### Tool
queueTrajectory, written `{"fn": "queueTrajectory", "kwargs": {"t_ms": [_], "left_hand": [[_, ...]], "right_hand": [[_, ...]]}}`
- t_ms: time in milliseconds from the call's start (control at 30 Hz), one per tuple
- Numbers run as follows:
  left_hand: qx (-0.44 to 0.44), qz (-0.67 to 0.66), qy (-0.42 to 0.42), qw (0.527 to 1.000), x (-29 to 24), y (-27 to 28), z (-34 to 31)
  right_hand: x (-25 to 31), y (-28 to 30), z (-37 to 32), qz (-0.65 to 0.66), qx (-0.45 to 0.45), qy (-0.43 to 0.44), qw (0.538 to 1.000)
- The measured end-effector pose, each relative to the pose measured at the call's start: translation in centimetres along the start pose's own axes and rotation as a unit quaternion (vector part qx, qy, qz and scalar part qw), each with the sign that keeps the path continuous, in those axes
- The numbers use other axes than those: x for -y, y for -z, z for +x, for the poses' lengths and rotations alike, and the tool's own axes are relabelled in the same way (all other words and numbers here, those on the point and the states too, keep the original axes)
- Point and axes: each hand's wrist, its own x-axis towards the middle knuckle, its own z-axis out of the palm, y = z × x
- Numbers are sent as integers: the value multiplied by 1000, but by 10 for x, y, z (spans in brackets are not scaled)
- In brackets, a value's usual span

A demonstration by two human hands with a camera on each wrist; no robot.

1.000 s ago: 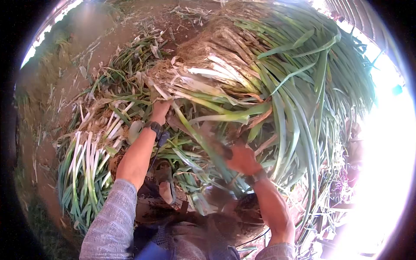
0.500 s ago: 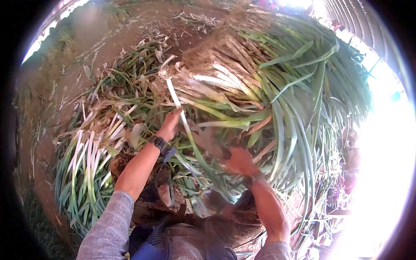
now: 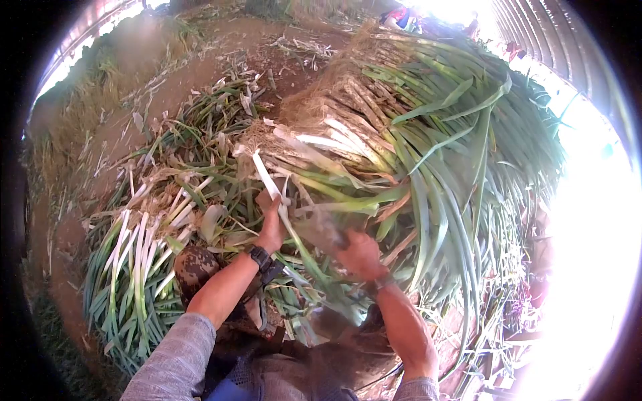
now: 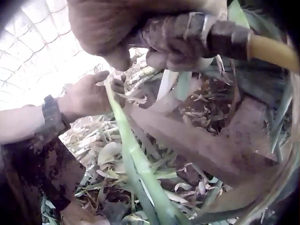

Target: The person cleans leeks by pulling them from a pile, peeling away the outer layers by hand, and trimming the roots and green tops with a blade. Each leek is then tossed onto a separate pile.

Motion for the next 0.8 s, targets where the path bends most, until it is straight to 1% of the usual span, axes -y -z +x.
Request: {"fn": "queueTrajectory", "kwargs": {"t_ms": [100, 133, 167, 200, 300, 333, 367, 400, 467, 500, 533, 600, 633, 667, 700, 733, 767, 800], "left_hand": [[24, 20, 2, 1000, 1, -14, -15], [25, 22, 1, 999, -2, -15, -18], [35, 18, 19, 999, -4, -13, -19], [44, 13, 35, 998, -6, -12, -20], [24, 41, -6, 999, -2, -8, -12], [10, 51, -23, 998, -1, -7, -9], [41, 32, -20, 998, -9, -4, -11], [40, 34, -23, 998, -18, -2, -11], [-6, 136, 23, 990, -36, 4, -9], [-27, 170, 17, 985, -40, 3, -8], [-27, 170, 9, 985, -41, 2, -10], [-50, 323, -59, 943, -42, -2, -20], [-47, 325, -62, 943, -46, -2, -24], [4, 400, -54, 915, -53, 1, -30], [58, 473, -47, 878, -62, 4, -33], [113, 540, -39, 833, -69, 6, -35], [102, 587, -80, 799, -68, 15, -25], [106, 594, -161, 781, -86, -6, -48]], "right_hand": [[-1, 3, 2, 6, -1, -4, 1000], [-1, 4, 2, -8, 29, 0, 1000], [1, 7, 1, -23, 59, 5, 998], [3, 9, 1, -22, 58, 7, 998], [6, 14, 3, 5, 32, 6, 999], [8, 14, 1, 12, 78, 5, 997], [9, 14, -2, 19, 124, 4, 992], [6, 10, -3, 22, 123, 7, 992], [2, 4, -2, -19, 53, 52, 997], [3, 6, -3, -18, 52, 59, 997], [4, 9, -4, -24, 63, 50, 996], [7, 12, -4, -29, 67, 43, 996], [5, 9, -4, -20, 60, 47, 997], [4, 7, -5, -12, 53, 50, 997], [5, 8, -5, -12, 46, 48, 998], [6, 9, -5, -5, 63, 42, 997], [7, 13, -5, 2, 80, 36, 996], [11, 20, -6, -1, 73, 32, 997]]}}
